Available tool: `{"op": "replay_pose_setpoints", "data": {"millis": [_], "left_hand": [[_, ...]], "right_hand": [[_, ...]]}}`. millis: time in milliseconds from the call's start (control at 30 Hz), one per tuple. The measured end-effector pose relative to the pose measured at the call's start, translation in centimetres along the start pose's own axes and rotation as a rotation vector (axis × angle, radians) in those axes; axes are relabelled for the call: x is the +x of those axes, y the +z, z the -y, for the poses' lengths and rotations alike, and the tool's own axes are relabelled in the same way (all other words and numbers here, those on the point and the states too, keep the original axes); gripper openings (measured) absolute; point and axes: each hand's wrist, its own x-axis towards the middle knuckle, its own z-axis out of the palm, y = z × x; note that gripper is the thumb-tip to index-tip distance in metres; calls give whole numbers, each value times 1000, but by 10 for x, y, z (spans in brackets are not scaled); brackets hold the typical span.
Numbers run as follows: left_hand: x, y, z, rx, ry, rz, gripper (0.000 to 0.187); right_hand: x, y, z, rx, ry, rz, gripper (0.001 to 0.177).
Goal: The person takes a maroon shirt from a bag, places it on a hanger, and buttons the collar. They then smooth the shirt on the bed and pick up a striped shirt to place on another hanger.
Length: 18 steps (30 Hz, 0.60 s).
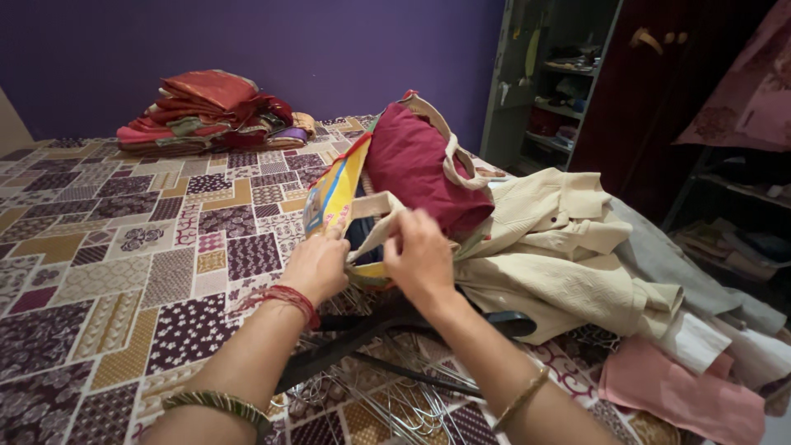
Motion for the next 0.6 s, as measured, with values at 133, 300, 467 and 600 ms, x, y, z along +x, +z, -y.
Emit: {"op": "replay_pose_setpoints", "data": {"millis": [133,300,467,600], "left_hand": [[-6,3,-1,-4,16,-6,17],[-11,4,0,-81,75,-124,29],[-14,8,3,-139,-14,-46,42],[-12,14,7,-196,15,-114,40]], "right_hand": [[19,-5,-14,-63,-13,-127,42],[37,0,-46,-210,77,-58,75],[45,5,-68,-267,206,70,91],[44,6,-65,-270,207,137,92]]}}
